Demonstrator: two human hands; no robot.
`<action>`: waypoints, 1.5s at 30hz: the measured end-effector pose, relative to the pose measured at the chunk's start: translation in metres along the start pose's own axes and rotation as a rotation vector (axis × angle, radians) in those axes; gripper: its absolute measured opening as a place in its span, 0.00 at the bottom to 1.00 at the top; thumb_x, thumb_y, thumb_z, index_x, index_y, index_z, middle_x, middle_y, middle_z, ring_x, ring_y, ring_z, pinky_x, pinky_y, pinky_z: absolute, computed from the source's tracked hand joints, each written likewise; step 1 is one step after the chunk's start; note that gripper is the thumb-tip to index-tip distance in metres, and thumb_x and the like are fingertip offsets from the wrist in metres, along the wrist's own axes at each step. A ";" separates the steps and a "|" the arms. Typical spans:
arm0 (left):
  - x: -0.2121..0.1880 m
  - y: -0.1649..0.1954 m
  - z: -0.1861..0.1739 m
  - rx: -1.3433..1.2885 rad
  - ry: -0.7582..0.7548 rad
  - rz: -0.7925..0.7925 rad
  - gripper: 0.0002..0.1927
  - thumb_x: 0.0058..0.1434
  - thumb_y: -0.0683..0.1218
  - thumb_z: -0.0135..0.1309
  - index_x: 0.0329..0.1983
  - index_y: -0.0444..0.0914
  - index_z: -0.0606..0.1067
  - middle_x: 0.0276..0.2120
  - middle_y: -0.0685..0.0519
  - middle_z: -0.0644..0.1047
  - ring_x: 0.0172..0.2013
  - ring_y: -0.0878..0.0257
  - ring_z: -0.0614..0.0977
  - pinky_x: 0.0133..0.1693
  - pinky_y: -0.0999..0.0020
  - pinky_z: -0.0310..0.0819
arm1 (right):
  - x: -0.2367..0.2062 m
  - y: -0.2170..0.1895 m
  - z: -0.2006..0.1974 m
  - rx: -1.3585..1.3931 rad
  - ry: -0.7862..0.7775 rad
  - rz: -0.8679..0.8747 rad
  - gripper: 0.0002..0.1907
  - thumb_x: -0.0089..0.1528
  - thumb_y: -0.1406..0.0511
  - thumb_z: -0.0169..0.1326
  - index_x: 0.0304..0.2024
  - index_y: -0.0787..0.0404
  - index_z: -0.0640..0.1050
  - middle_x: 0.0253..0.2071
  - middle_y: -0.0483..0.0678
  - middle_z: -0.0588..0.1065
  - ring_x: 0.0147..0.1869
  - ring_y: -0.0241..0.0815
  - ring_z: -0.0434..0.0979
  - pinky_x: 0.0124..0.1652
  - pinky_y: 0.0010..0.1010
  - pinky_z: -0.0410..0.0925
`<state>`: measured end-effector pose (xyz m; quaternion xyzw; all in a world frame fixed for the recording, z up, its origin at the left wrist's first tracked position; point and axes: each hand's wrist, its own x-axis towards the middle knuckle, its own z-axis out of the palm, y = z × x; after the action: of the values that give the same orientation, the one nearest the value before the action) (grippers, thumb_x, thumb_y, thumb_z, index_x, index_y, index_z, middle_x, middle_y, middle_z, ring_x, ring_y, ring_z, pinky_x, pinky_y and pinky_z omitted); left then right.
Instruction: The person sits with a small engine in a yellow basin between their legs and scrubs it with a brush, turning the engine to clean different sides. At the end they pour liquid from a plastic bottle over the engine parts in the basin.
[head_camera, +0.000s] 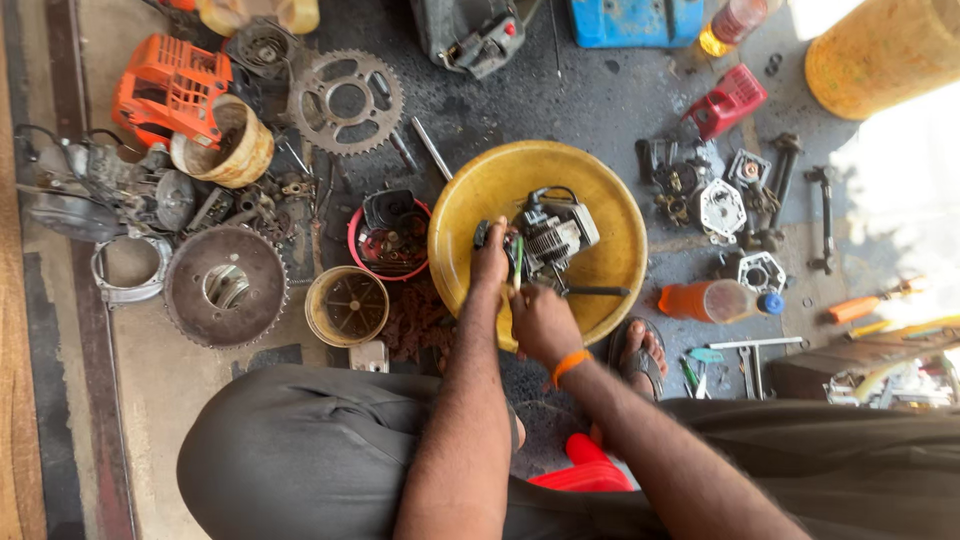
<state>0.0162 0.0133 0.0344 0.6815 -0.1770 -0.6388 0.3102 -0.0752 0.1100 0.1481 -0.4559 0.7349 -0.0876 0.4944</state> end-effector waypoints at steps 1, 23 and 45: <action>0.000 0.001 0.000 -0.043 -0.030 -0.020 0.30 0.60 0.69 0.51 0.48 0.42 0.80 0.47 0.48 0.80 0.47 0.54 0.79 0.49 0.60 0.72 | 0.000 -0.002 -0.002 -0.086 0.081 -0.073 0.19 0.69 0.53 0.45 0.45 0.60 0.79 0.34 0.61 0.81 0.36 0.64 0.85 0.41 0.51 0.78; 0.016 0.000 0.000 -0.347 0.113 0.023 0.17 0.54 0.55 0.56 0.33 0.36 0.79 0.32 0.51 0.76 0.35 0.57 0.76 0.38 0.63 0.69 | -0.048 -0.025 -0.043 -0.443 0.217 -0.212 0.19 0.66 0.51 0.48 0.53 0.52 0.78 0.33 0.59 0.81 0.37 0.61 0.82 0.38 0.53 0.73; 0.010 0.004 0.016 -0.113 0.419 0.024 0.21 0.52 0.59 0.53 0.29 0.36 0.82 0.28 0.48 0.83 0.33 0.51 0.84 0.38 0.57 0.74 | -0.001 0.004 -0.020 -0.575 0.370 -0.352 0.14 0.70 0.57 0.42 0.49 0.56 0.74 0.26 0.60 0.79 0.29 0.63 0.81 0.30 0.54 0.72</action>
<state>0.0023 0.0007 0.0296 0.7787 -0.0806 -0.4885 0.3853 -0.0938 0.1072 0.1564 -0.6715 0.7168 -0.0423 0.1829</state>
